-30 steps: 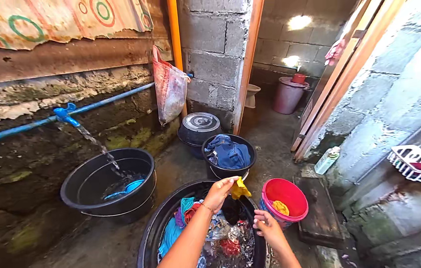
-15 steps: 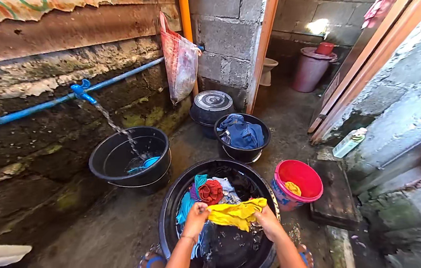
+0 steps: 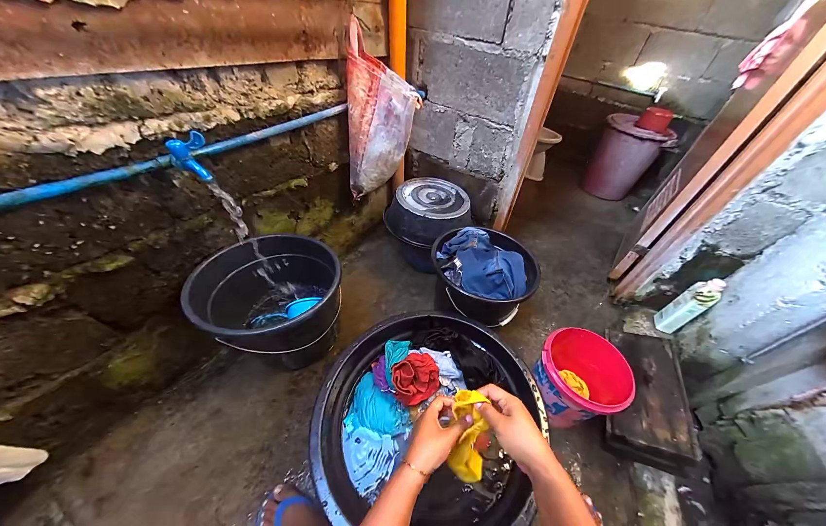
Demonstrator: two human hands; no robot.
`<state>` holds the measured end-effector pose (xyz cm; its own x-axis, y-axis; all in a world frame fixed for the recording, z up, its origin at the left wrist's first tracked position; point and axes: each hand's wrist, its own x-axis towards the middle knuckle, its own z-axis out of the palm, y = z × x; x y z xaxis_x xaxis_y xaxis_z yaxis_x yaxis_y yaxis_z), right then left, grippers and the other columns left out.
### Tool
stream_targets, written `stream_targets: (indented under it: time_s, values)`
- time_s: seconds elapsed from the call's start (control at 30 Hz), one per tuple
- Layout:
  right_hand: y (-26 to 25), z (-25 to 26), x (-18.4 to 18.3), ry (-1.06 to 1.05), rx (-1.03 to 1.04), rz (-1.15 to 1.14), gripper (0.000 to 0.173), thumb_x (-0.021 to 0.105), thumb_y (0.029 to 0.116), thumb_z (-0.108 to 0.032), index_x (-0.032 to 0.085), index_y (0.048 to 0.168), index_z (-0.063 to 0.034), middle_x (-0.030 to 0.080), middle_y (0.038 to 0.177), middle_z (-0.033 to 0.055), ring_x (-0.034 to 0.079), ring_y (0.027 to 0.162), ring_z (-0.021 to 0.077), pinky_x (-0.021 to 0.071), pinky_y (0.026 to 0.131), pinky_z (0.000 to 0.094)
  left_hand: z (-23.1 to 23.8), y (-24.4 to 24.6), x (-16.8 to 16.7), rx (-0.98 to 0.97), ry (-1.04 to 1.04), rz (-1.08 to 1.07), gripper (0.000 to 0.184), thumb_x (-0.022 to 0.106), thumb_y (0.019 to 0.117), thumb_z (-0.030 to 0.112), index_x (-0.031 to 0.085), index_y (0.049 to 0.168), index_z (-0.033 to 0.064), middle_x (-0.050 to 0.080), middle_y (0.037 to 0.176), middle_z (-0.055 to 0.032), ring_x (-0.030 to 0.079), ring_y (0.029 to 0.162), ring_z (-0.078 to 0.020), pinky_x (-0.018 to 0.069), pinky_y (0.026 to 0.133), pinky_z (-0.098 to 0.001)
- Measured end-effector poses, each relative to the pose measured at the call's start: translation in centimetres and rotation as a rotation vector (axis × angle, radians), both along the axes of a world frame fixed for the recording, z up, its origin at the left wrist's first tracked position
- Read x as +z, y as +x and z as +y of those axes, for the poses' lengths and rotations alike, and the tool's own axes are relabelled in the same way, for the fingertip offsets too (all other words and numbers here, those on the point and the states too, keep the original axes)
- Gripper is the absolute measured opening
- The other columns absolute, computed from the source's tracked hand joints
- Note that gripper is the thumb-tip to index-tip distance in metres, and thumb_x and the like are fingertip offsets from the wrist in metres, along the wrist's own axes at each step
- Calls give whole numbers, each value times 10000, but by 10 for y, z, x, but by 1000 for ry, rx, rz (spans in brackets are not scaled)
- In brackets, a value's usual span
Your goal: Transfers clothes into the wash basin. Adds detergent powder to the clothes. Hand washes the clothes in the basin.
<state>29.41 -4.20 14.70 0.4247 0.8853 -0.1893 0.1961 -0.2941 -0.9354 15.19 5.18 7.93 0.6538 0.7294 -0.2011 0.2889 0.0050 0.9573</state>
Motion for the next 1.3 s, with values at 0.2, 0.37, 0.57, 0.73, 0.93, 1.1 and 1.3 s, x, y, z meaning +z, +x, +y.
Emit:
stream_targets:
  time_s: [0.2, 0.37, 0.57, 0.73, 0.93, 1.1, 1.3]
  values:
    - [-9, -5, -14, 414, -77, 205, 224, 507, 938, 30, 550, 1153, -11, 637, 893, 10, 644, 839, 77, 564, 794, 276, 10, -10, 7, 201, -27, 87, 269, 577, 991, 87, 641, 1224, -30, 692, 1125, -201, 687, 1008, -285, 550, 924, -481]
    - [23, -30, -41, 70, -119, -458, 363, 531, 910, 99, 829, 934, -106, 656, 1017, 185, 631, 1025, 285, 539, 922, 436, 30, -44, 7, 394, 582, -53, 138, 573, 869, -62, 679, 802, -3, 678, 1194, -149, 677, 1016, -202, 571, 854, -353]
    - [24, -11, -84, -644, 222, -428, 819, 807, 750, 1, 536, 1504, -169, 343, 1564, 303, 467, 1343, 510, 467, 1055, 645, 22, -32, -40, -146, 374, 582, 530, 587, 888, -86, 703, 1327, 187, 444, 1546, -191, 471, 1359, -434, 448, 1096, -552]
    - [-40, 18, -173, -828, 372, -426, 888, 721, 846, 19, 299, 1618, -105, 225, 1662, 249, 414, 1392, 533, 449, 1058, 667, -10, 7, -127, -405, 158, 833, 903, 763, 820, 46, 313, 1602, 89, 287, 1631, -237, 346, 1448, -486, 392, 1135, -599]
    - [-46, 14, -207, -943, 542, -430, 708, 689, 915, -81, 375, 1527, 89, 353, 1576, 337, 417, 1419, 506, 378, 1134, 661, -12, -6, -148, -578, 131, 953, 631, 619, 969, 103, 400, 1557, 39, 194, 1690, -196, 232, 1541, -412, 260, 1228, -588]
    - [-25, 15, -204, -882, 630, -324, 600, 708, 915, -100, 497, 1435, 113, 397, 1547, 340, 350, 1469, 485, 301, 1201, 627, 14, -17, -126, -877, 193, 945, 488, 725, 890, 127, 613, 1341, -23, 535, 1441, -284, 478, 1364, -474, 379, 1113, -660]
    - [-15, 36, -74, -431, 252, -203, 403, 677, 877, -2, 628, 1277, -26, 535, 1395, 219, 561, 1267, 347, 491, 1057, 499, -4, -11, -71, -605, 41, 374, 547, 740, 936, 322, 599, 1350, -8, 659, 1270, -232, 625, 1222, -352, 459, 1092, -548]
